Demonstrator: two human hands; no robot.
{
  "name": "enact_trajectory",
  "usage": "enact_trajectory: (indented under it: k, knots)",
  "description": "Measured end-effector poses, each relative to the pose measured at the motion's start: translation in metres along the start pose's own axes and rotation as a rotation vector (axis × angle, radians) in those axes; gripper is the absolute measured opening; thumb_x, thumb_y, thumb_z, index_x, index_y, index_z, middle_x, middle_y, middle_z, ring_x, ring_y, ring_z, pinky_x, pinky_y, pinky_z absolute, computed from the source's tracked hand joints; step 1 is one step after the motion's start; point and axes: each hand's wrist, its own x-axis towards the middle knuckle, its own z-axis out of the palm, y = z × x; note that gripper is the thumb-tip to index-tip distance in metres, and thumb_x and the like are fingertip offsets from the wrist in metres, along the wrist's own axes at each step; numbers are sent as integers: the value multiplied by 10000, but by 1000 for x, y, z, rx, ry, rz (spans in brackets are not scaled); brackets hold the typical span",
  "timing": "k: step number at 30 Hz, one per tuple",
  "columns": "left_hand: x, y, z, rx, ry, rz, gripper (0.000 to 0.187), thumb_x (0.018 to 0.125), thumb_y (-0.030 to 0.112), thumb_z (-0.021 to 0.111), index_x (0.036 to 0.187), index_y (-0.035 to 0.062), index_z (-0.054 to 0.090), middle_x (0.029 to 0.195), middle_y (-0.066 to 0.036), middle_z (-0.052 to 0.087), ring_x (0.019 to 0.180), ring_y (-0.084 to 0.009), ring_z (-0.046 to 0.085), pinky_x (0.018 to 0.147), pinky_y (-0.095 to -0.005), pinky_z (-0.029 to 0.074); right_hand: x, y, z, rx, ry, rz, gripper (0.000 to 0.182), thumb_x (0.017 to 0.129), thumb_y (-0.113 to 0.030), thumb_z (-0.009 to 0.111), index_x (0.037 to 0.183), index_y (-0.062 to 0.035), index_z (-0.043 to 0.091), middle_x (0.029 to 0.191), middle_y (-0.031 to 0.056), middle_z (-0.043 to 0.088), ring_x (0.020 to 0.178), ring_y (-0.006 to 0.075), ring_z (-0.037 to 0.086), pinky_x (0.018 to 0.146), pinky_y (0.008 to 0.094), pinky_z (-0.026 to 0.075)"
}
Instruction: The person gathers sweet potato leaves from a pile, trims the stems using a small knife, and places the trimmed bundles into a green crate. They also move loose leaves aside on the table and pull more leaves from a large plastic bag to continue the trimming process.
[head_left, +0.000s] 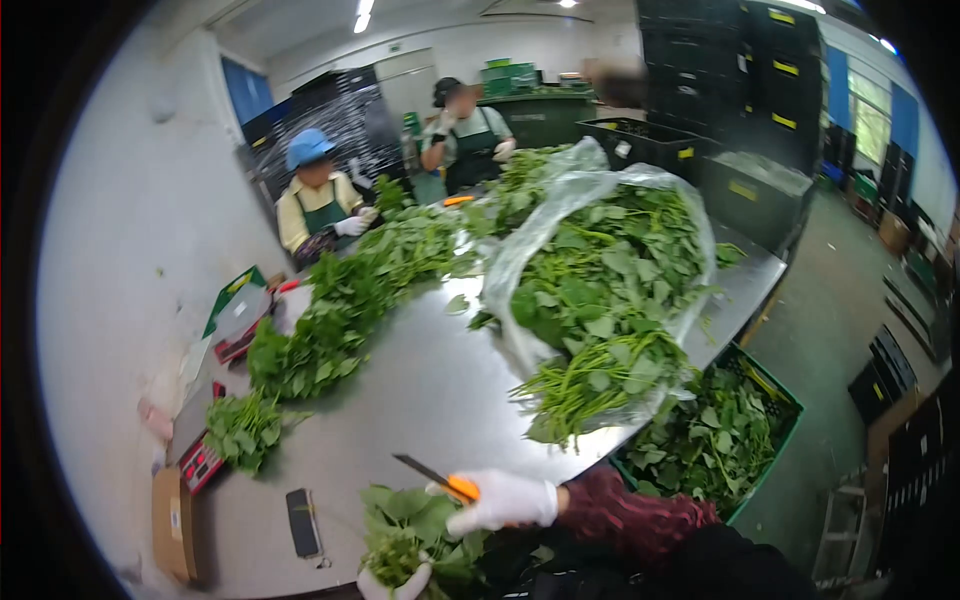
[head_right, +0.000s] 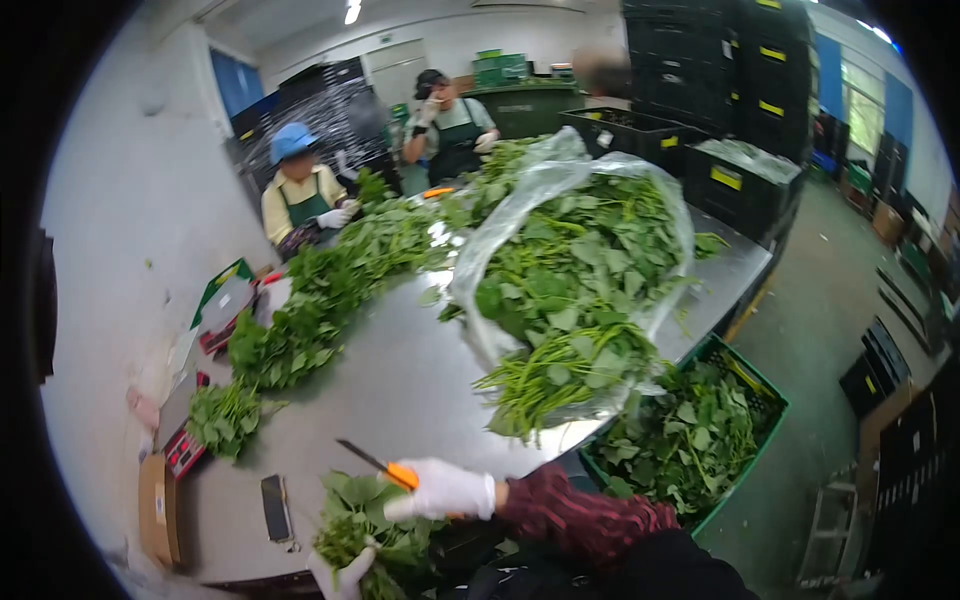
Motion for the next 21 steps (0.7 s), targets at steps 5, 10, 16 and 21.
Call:
enact_trajectory:
  k: [5, 10, 16, 21]
  knots:
    - [12, 22, 128, 80, -358, 258, 367, 770, 216, 705, 1067, 23, 609, 888, -104, 669, 789, -211, 637, 718, -324, 492, -85, 53, -9, -50, 339, -133, 653, 712, -357, 779, 1171, 21, 508, 947, 95, 608, 879, 164, 555, 819, 282, 444]
    - [-1, 18, 223, 168, -658, 400, 474, 674, 126, 744, 1103, 5, 583, 945, -188, 645, 909, -299, 645, 774, -334, 494, -145, 104, -32, 60, 898, -56, 502, 727, -215, 785, 1139, -11, 585, 958, 19, 624, 887, 75, 550, 818, 231, 449]
    - [14, 13, 286, -136, -1296, -135, 681, 702, 159, 783, 1274, 8, 446, 1214, -70, 531, 1128, -132, 458, 989, -285, 341, -183, 129, -67, 85, 1331, 5, 380, 690, -315, 765, 818, 11, 615, 706, 72, 630, 617, 103, 546, 611, 273, 472]
    - [11, 17, 310, -144, -1383, -319, 716, 660, 130, 814, 1262, 20, 442, 1240, -60, 496, 1167, -134, 417, 1008, -279, 308, -197, 145, -77, 41, 1421, 34, 370, 682, -306, 763, 782, 13, 603, 646, 87, 598, 572, 118, 522, 564, 284, 453]
